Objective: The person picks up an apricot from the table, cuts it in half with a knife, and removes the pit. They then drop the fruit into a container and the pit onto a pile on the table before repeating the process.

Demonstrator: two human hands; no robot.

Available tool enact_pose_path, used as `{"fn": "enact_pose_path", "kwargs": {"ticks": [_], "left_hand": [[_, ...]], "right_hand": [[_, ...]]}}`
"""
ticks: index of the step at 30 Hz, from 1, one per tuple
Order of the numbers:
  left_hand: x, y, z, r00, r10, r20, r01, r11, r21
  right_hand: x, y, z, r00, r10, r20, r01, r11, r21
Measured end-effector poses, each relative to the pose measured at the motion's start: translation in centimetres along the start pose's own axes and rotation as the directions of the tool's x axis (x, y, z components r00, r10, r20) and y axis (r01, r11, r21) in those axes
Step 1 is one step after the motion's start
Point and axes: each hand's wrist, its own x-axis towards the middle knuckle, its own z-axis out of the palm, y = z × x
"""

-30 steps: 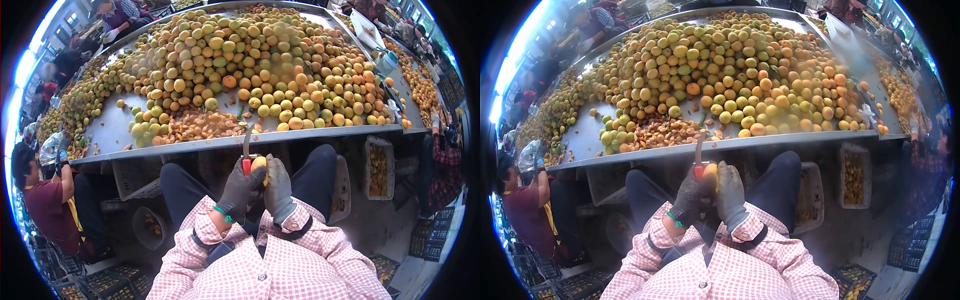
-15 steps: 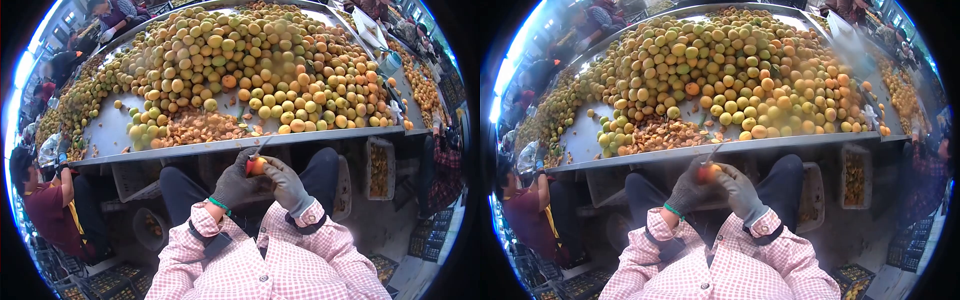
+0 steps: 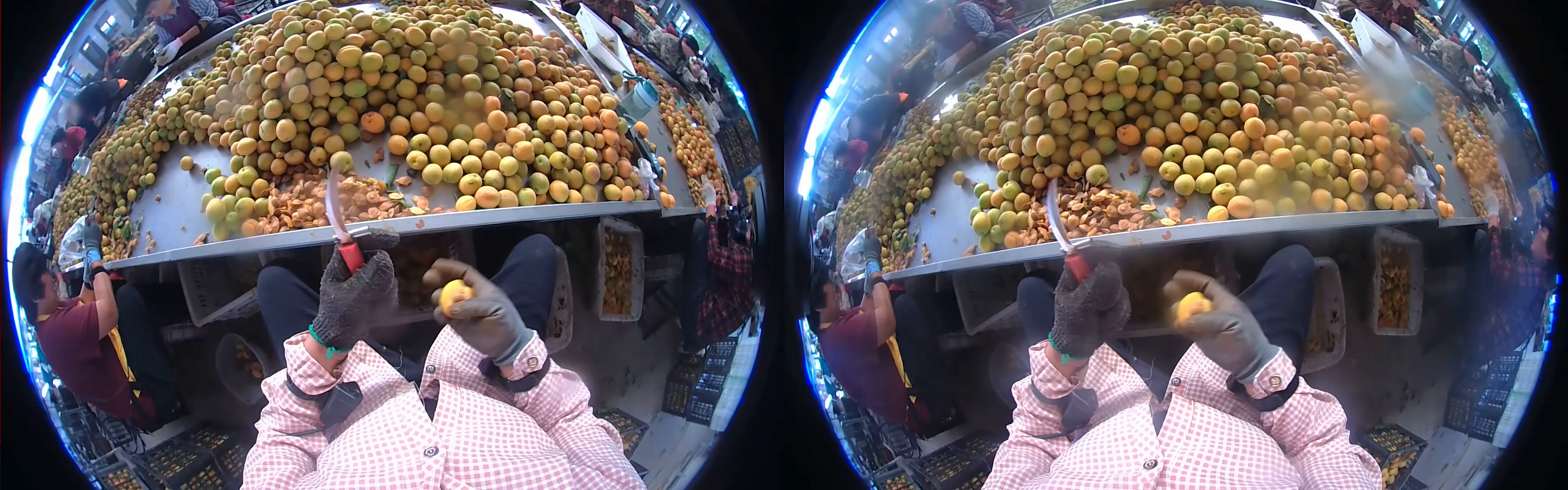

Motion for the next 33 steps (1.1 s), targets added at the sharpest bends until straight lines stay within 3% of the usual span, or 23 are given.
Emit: {"fn": "enact_pose_path", "kwargs": {"ticks": [2, 3, 5, 6, 9, 11, 13, 14, 16, 17, 19, 24, 26, 28, 30, 32, 33], "left_hand": [[0.2, -0.4, 0.0, 0.998, 0.023, 0.054, -0.019, 0.997, -0.074], [0.2, -0.6, 0.1, 0.994, 0.052, 0.1, -0.037, 0.989, -0.147], [-0.1, -0.9, 0.9, 0.994, 0.058, 0.098, -0.041, 0.984, -0.176], [-0.2, -1.1, 1.2, 0.993, 0.063, 0.1, -0.042, 0.978, -0.205], [-0.5, -2.3, 0.5, 0.979, -0.033, 0.203, 0.076, 0.976, -0.205], [-1.0, -3.0, 0.5, 0.989, -0.017, 0.146, 0.034, 0.993, -0.113], [-1.0, -3.4, -0.1, 0.973, -0.033, 0.229, 0.024, 0.999, 0.045], [-0.8, -3.1, 0.0, 0.947, -0.036, 0.32, 0.056, 0.997, -0.055], [-1.0, -2.6, 0.0, 0.961, -0.035, 0.276, 0.042, 0.999, -0.018], [-1.1, -2.4, -0.1, 0.972, -0.033, 0.232, 0.03, 0.999, 0.02], [-1.1, -2.3, -0.4, 0.958, -0.004, 0.287, 0.003, 1.0, 0.003], [-0.3, -2.5, -1.7, 0.865, 0.111, 0.49, -0.141, 0.99, 0.025], [-0.2, -2.4, -1.5, 0.834, 0.086, 0.544, -0.068, 0.996, -0.053], [-0.5, -2.5, -1.4, 0.8, 0.071, 0.596, 0.006, 0.992, -0.126], [-0.8, -2.7, -1.4, 0.875, -0.004, 0.485, -0.063, 0.991, 0.122], [-1.0, -2.3, -0.1, 0.864, -0.011, 0.504, -0.02, 0.998, 0.056], [-1.0, -2.2, 0.5, 0.854, -0.017, 0.52, 0.026, 1.0, -0.009]], "right_hand": [[-0.5, 1.1, 0.4, 0.954, 0.283, -0.096, -0.276, 0.957, 0.086], [-0.6, 2.0, 0.7, 0.944, 0.328, -0.046, -0.325, 0.944, 0.056], [-1.6, 2.7, 3.0, 0.911, 0.362, -0.2, -0.399, 0.896, -0.196], [-1.8, 3.5, 3.1, 0.939, 0.308, -0.151, -0.341, 0.883, -0.323], [-1.6, 3.6, 3.9, 0.923, 0.378, -0.066, -0.382, 0.89, -0.248], [-1.6, 4.7, 3.1, 0.91, 0.403, -0.1, -0.416, 0.879, -0.234], [-1.8, 4.7, 4.6, 0.926, 0.31, -0.214, -0.36, 0.895, -0.263], [-1.9, 4.4, 4.9, 0.927, 0.309, -0.213, -0.36, 0.895, -0.265], [-2.2, 4.0, 5.0, 0.971, 0.229, -0.075, -0.238, 0.866, -0.439], [-2.4, 4.0, 4.3, 0.971, 0.226, -0.076, -0.236, 0.868, -0.438], [-2.6, 4.4, 2.4, 0.954, 0.298, 0.034, -0.287, 0.94, -0.184], [-2.9, 4.1, 3.4, 0.96, 0.268, -0.08, -0.278, 0.947, -0.162], [-2.9, 4.3, 2.7, 0.96, 0.261, -0.097, -0.272, 0.953, -0.134], [-2.8, 4.8, 0.7, 0.948, 0.299, 0.105, -0.309, 0.946, 0.095], [-2.3, 4.4, 0.6, 0.929, 0.331, 0.169, -0.347, 0.935, 0.075], [-2.4, 3.9, 1.7, 0.905, 0.358, 0.23, -0.379, 0.924, 0.053], [-2.9, 3.4, 3.8, 0.978, 0.207, 0.022, -0.203, 0.972, -0.12]]}}
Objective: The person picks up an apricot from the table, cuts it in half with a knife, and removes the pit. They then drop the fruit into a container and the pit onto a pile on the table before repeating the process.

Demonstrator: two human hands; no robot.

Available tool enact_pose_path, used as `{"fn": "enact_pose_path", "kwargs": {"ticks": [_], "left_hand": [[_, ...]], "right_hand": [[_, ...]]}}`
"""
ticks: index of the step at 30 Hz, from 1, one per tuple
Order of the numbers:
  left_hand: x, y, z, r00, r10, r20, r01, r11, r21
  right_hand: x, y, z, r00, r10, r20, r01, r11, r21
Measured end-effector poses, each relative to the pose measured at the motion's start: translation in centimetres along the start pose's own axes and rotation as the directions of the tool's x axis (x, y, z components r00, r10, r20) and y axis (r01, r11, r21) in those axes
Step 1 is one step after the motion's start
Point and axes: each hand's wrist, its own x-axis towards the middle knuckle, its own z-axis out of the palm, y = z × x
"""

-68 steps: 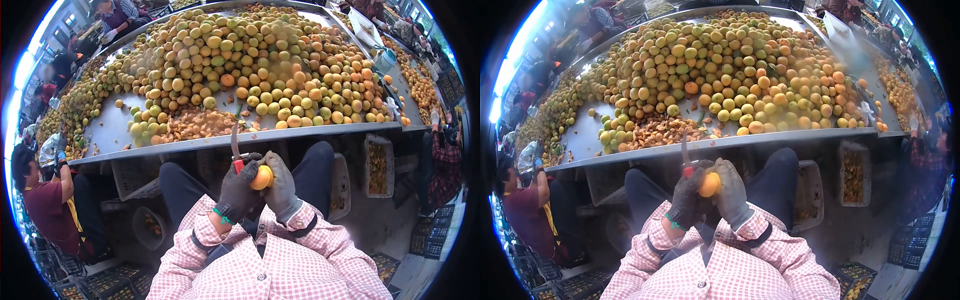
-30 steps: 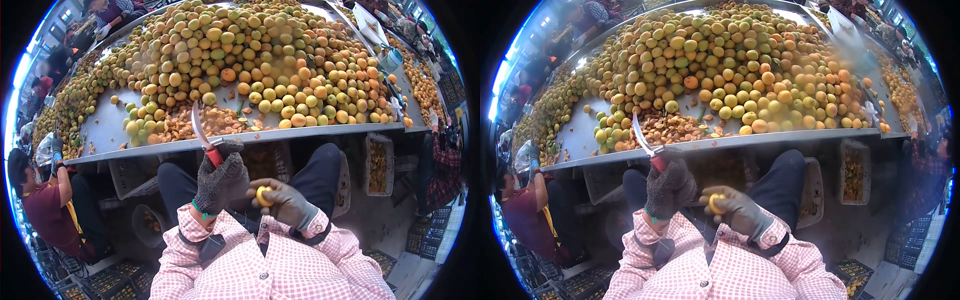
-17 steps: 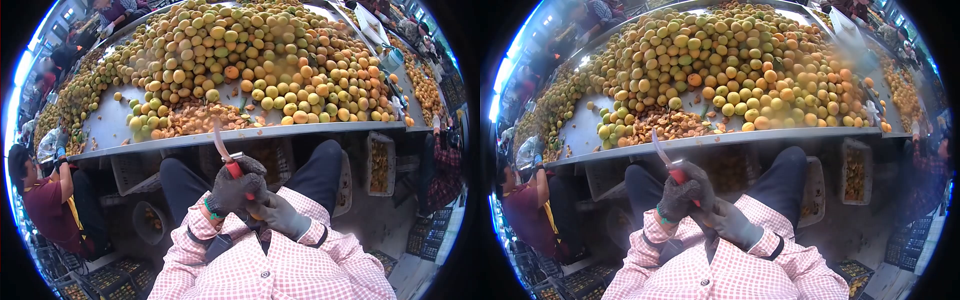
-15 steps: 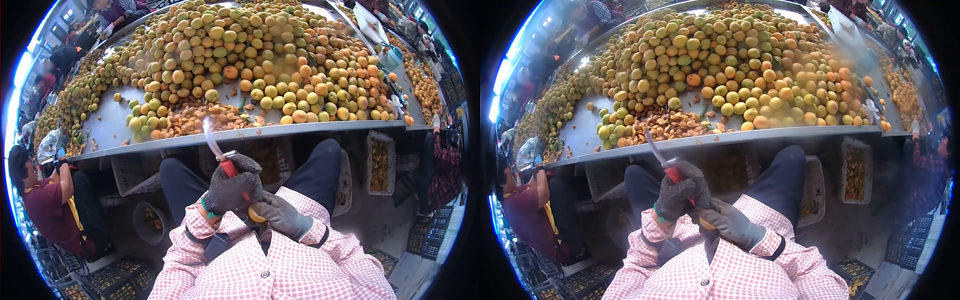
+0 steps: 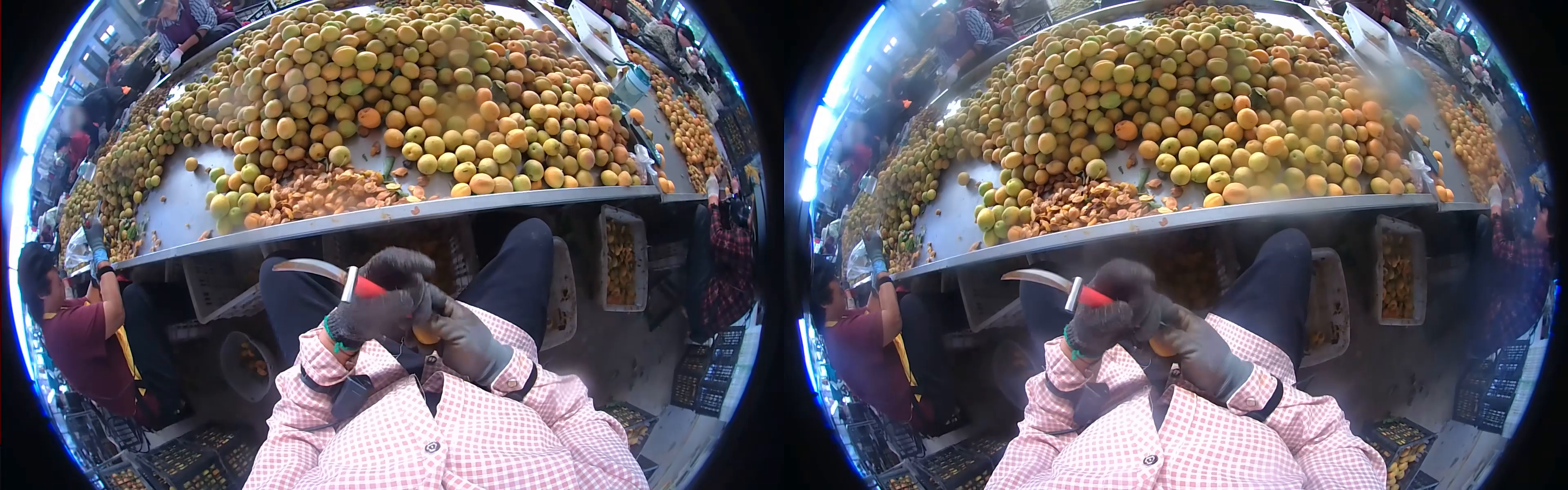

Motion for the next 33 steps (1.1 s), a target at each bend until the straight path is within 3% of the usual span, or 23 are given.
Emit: {"fn": "enact_pose_path", "kwargs": {"ticks": [1, 2, 4, 5, 8, 9, 11, 15, 17, 19, 24, 26, 28, 30, 32, 33], "left_hand": [[0.5, -0.9, 0.4, 0.98, 0.121, -0.156, -0.092, 0.98, 0.178], [0.5, -1.3, 0.4, 0.981, 0.118, -0.157, -0.09, 0.98, 0.178], [0.6, -1.8, 0.0, 0.904, 0.1, -0.417, -0.173, 0.975, -0.141], [0.8, -2.0, 0.1, 0.874, 0.132, -0.468, -0.203, 0.973, -0.105], [0.9, -1.6, -0.1, 0.9, 0.14, -0.414, -0.221, 0.963, -0.156], [1.0, -1.3, -0.2, 0.918, 0.153, -0.367, -0.208, 0.971, -0.116], [1.0, -1.4, 0.3, 0.916, 0.175, -0.361, -0.237, 0.962, -0.133], [1.1, -2.0, 0.6, 0.904, 0.222, -0.366, -0.278, 0.955, -0.107], [1.2, -2.5, 0.8, 0.894, 0.264, -0.363, -0.314, 0.946, -0.085], [1.2, -2.9, 1.2, 0.881, 0.306, -0.361, -0.35, 0.935, -0.062], [1.2, -2.6, 2.3, 0.869, 0.232, -0.438, -0.235, 0.971, 0.047], [1.0, -2.6, 2.6, 0.854, 0.199, -0.481, -0.201, 0.978, 0.049], [0.9, -2.8, 2.4, 0.838, 0.166, -0.52, -0.166, 0.985, 0.048], [0.6, -3.3, 1.5, 0.887, 0.129, -0.444, -0.182, 0.98, -0.08], [0.4, -3.1, 0.8, 0.906, 0.079, -0.415, -0.118, 0.991, -0.069], [0.4, -2.9, 0.7, 0.922, 0.029, -0.387, -0.055, 0.997, -0.055]], "right_hand": [[-0.3, -0.3, 1.1, 0.964, -0.177, -0.198, 0.135, 0.969, -0.208], [-0.2, 0.2, 0.8, 0.964, -0.176, -0.199, 0.135, 0.969, -0.205], [0.3, 1.8, -0.8, 0.922, -0.368, -0.12, 0.233, 0.774, -0.589], [0.4, 1.9, -1.0, 0.916, -0.391, -0.089, 0.206, 0.65, -0.731], [-0.5, 1.1, 0.0, 0.924, -0.376, -0.076, 0.155, 0.547, -0.823], [-0.7, 0.5, 0.4, 0.924, -0.376, -0.075, 0.156, 0.547, -0.823], [-0.9, -0.2, 0.9, 0.971, -0.051, -0.235, -0.063, 0.889, -0.454], [-0.6, 0.6, 0.8, 0.964, -0.085, -0.253, -0.024, 0.916, -0.4], [-0.3, 1.8, -0.2, 0.956, -0.247, -0.16, 0.136, 0.854, -0.503], [-0.5, 1.8, 0.1, 0.942, -0.284, -0.182, 0.145, 0.828, -0.541], [-0.5, 2.3, 0.2, 0.91, -0.349, -0.225, 0.189, 0.831, -0.524], [-0.1, 2.7, -0.3, 0.845, -0.526, -0.101, 0.337, 0.668, -0.664], [0.1, 3.2, -0.5, 0.841, -0.535, -0.083, 0.375, 0.685, -0.625], [0.0, 3.1, -0.7, 0.835, -0.547, -0.067, 0.411, 0.699, -0.585], [-0.4, 2.1, -0.6, 0.94, -0.312, -0.14, 0.225, 0.873, -0.434], [-0.4, 1.5, 0.0, 0.94, -0.313, -0.139, 0.226, 0.872, -0.435]]}}
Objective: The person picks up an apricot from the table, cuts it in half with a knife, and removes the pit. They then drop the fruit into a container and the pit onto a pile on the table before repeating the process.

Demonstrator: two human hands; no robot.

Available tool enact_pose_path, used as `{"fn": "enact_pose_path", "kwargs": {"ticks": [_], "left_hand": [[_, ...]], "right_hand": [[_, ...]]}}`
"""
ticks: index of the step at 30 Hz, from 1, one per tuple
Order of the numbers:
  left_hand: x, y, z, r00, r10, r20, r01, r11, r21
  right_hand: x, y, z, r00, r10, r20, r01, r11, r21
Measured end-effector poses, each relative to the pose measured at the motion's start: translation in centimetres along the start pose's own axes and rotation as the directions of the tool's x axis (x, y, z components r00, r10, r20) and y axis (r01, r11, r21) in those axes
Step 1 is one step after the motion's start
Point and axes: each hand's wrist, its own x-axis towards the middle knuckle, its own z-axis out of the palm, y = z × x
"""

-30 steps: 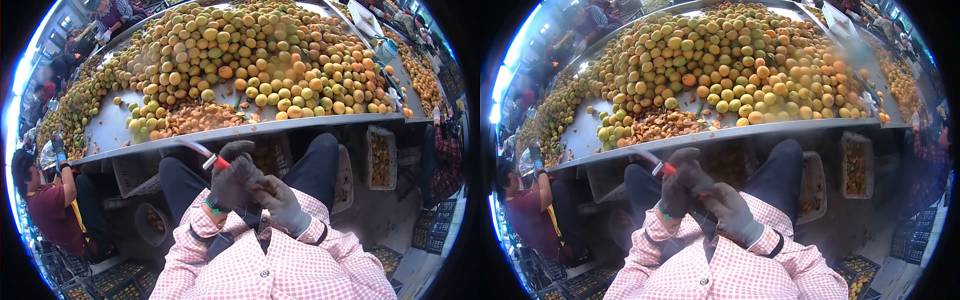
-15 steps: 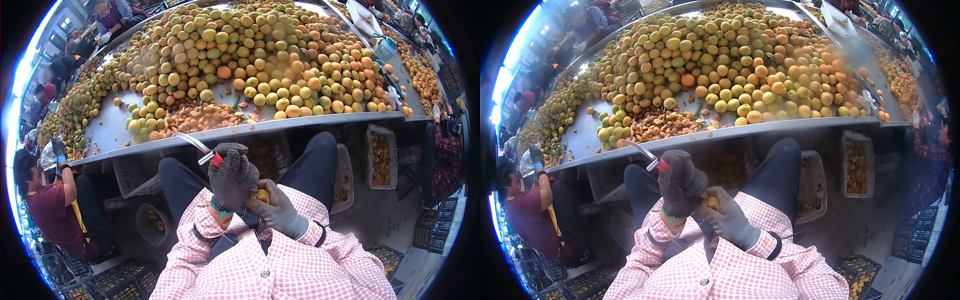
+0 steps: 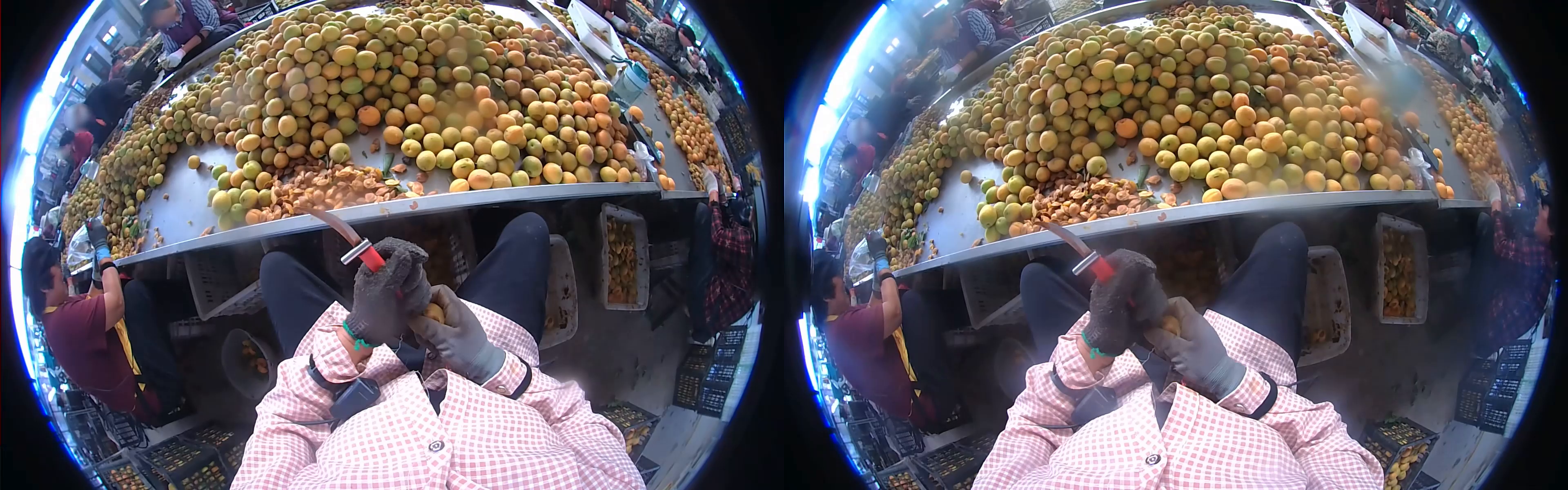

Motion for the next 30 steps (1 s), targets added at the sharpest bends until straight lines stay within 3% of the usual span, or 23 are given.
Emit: {"fn": "enact_pose_path", "kwargs": {"ticks": [1, 3, 4, 6, 12, 13, 14, 15, 17, 21, 22, 23, 24, 26, 27, 29, 30], "left_hand": [[0.3, 0.1, 0.1, 1.0, 0.001, 0.002, -0.001, 1.0, 0.0], [0.8, 0.4, 0.7, 0.942, 0.29, 0.167, -0.32, 0.927, 0.196], [0.6, 1.1, 0.8, 0.942, 0.293, 0.163, -0.322, 0.926, 0.198], [0.3, 2.5, 1.0, 0.969, 0.123, 0.214, -0.127, 0.992, 0.005], [-0.2, 1.5, 1.5, 0.986, 0.148, 0.079, -0.144, 0.988, -0.06], [-0.1, 1.5, 1.5, 0.986, 0.156, 0.052, -0.15, 0.984, -0.097], [0.1, 1.7, 1.7, 0.979, 0.202, 0.037, -0.2, 0.978, -0.05], [0.2, 1.7, 1.8, 0.979, 0.2, 0.037, -0.198, 0.979, -0.051], [0.5, 2.2, 1.8, 0.992, 0.126, -0.023, -0.128, 0.971, -0.204], [0.7, 2.3, 1.6, 0.995, 0.085, -0.051, -0.095, 0.964, -0.248], [0.9, 2.2, 1.3, 0.989, 0.078, -0.124, -0.1, 0.978, -0.181], [1.3, 2.1, 1.1, 0.978, 0.08, -0.193, -0.103, 0.988, -0.113], [1.6, 2.1, 0.5, 0.979, 0.084, -0.187, -0.107, 0.988, -0.113], [2.2, 2.8, -0.9, 0.989, 0.07, -0.132, -0.115, 0.917, -0.382], [2.1, 3.3, -1.3, 0.989, 0.071, -0.127, -0.115, 0.916, -0.384], [1.6, 4.7, -1.6, 0.984, 0.14, -0.113, -0.17, 0.93, -0.327], [1.3, 5.3, -1.5, 0.974, 0.174, -0.148, -0.208, 0.943, -0.259]], "right_hand": [[0.0, -0.9, 0.4, 0.997, 0.075, -0.009, -0.074, 0.995, 0.068], [0.0, -1.3, 0.6, 0.988, 0.151, -0.013, -0.148, 0.979, 0.138], [-0.1, -1.1, 0.6, 0.99, 0.14, -0.002, -0.139, 0.985, 0.107], [-0.2, -0.9, 0.6, 0.992, 0.125, 0.011, -0.125, 0.989, 0.075], [-0.2, 0.0, 0.9, 0.997, 0.053, -0.056, -0.063, 0.979, -0.195], [0.0, -0.2, 1.6, 0.983, -0.176, -0.043, 0.16, 0.954, -0.254], [0.1, -0.2, 2.0, 0.919, -0.394, -0.02, 0.37, 0.877, -0.306], [0.3, -0.3, 1.6, 0.919, -0.394, -0.022, 0.369, 0.877, -0.307], [1.6, -0.6, 0.3, 0.862, -0.434, 0.261, 0.463, 0.468, -0.753], [2.0, 0.1, 0.7, 0.803, -0.533, 0.267, 0.5, 0.358, -0.789], [1.8, 0.3, 1.1, 0.892, -0.446, 0.071, 0.402, 0.713, -0.575], [1.8, 0.2, 1.3, 0.957, -0.28, -0.071, 0.255, 0.935, -0.246], [2.0, 0.1, 0.8, 0.956, -0.286, -0.069, 0.261, 0.932, -0.25], [3.0, 0.0, -0.9, 0.993, 0.119, -0.029, -0.117, 0.991, 0.07], [3.8, 0.4, -0.9, 0.993, 0.115, -0.03, -0.113, 0.991, 0.065], [5.6, 1.6, -0.5, 0.956, 0.245, -0.162, -0.151, 0.883, 0.445], [6.3, 2.2, -0.8, 0.959, 0.231, -0.164, -0.123, 0.861, 0.494]]}}
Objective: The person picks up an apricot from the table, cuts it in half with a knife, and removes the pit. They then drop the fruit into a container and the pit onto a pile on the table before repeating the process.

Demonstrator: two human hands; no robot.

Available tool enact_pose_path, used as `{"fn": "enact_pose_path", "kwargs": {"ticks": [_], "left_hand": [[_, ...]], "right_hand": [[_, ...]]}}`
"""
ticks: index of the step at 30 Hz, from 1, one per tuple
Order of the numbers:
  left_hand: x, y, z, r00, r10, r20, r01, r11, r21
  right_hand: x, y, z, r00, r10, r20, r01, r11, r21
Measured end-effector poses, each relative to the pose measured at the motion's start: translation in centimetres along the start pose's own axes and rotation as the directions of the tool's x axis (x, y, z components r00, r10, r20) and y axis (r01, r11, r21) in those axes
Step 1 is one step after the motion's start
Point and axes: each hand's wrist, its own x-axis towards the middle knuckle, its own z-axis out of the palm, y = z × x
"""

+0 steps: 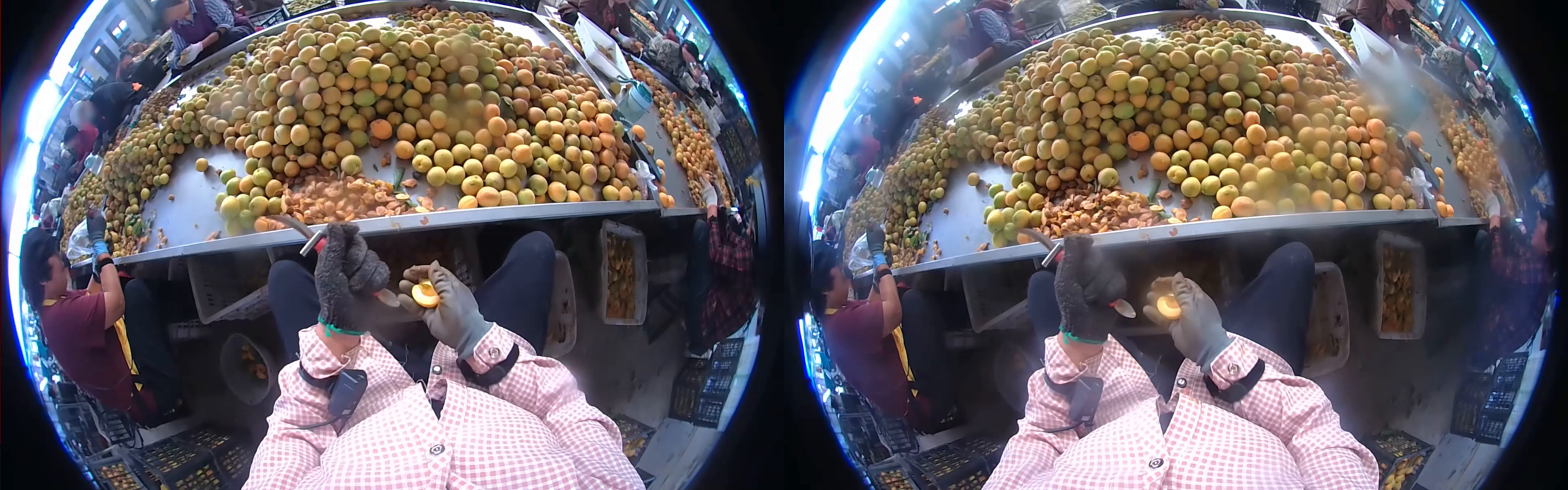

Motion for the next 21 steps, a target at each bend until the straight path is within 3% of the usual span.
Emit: {"fn": "enact_pose_path", "kwargs": {"ticks": [1, 3, 4, 5, 7, 8, 9, 11, 13, 14, 15, 17, 18, 19, 20, 21], "left_hand": [[-0.2, 0.4, -0.4, 1.0, 0.006, 0.004, -0.006, 1.0, 0.001], [-0.4, 0.9, -2.0, 0.996, 0.042, 0.079, -0.042, 0.999, -0.01], [-0.5, 1.0, -3.0, 0.995, 0.032, 0.089, -0.026, 0.997, -0.067], [-0.8, 1.3, -3.4, 0.994, 0.032, 0.105, -0.025, 0.997, -0.067], [-1.4, 1.7, -4.1, 1.0, 0.024, 0.014, -0.024, 0.999, -0.021], [-1.7, 1.8, -4.0, 0.999, 0.02, -0.034, -0.02, 1.0, -0.011], [-1.9, 1.9, -4.5, 1.0, 0.019, -0.023, -0.019, 1.0, -0.012], [-2.2, 2.0, -6.0, 0.998, -0.014, -0.061, 0.012, 1.0, -0.028], [-2.2, 1.6, -7.2, 0.996, -0.046, -0.078, 0.044, 0.999, -0.03], [-2.0, 1.3, -7.8, 0.991, -0.061, -0.117, 0.06, 0.998, -0.014], [-1.8, 1.1, -8.5, 0.985, -0.075, -0.158, 0.076, 0.997, 0.001], [-1.5, 1.0, -9.4, 0.982, -0.11, -0.153, 0.109, 0.994, -0.012], [-1.4, 0.9, -9.3, 0.982, -0.109, -0.154, 0.115, 0.993, 0.028], [-1.3, 0.9, -9.4, 0.982, -0.105, -0.157, 0.117, 0.991, 0.068], [-1.3, 1.0, -9.5, 0.972, -0.106, -0.208, 0.128, 0.987, 0.096], [-1.2, 0.9, -9.8, 0.972, -0.102, -0.211, 0.124, 0.988, 0.092]], "right_hand": [[0.9, 0.4, -0.1, 1.0, -0.001, 0.006, 0.001, 1.0, -0.002], [3.3, 0.9, -0.2, 0.991, -0.008, -0.132, -0.008, 0.993, -0.121], [5.0, 2.5, -1.8, 0.96, -0.279, 0.028, 0.274, 0.914, -0.3], [5.1, 3.0, -2.2, 0.956, -0.293, 0.033, 0.289, 0.909, -0.301], [5.3, 3.3, -2.3, 0.928, -0.37, -0.035, 0.306, 0.814, -0.494], [4.6, 2.5, -1.3, 0.991, -0.077, -0.108, 0.049, 0.969, -0.24], [4.1, 1.7, -0.3, 0.99, -0.088, -0.106, 0.06, 0.968, -0.243], [3.9, 0.2, 1.6, 0.988, 0.151, 0.012, -0.13, 0.883, -0.452], [5.4, -0.7, 4.2, 0.989, 0.122, 0.078, -0.064, 0.85, -0.523], [5.7, -1.3, 6.3, 0.977, 0.04, 0.21, 0.096, 0.795, -0.599], [6.3, -2.1, 7.7, 0.939, -0.025, 0.343, 0.256, 0.718, -0.647], [9.0, -4.0, 8.3, 0.84, -0.181, 0.511, 0.541, 0.212, -0.814], [12.3, -4.3, 6.7, 0.755, -0.277, 0.594, 0.625, 0.03, -0.78], [13.8, -6.3, 6.2, 0.861, -0.225, 0.456, 0.493, 0.154, -0.856], [14.0, -8.9, 6.2, 0.735, -0.377, 0.564, 0.526, -0.209, -0.824], [13.3, -11.5, 8.0, 0.79, -0.368, 0.49, 0.25, -0.537, -0.806]]}}
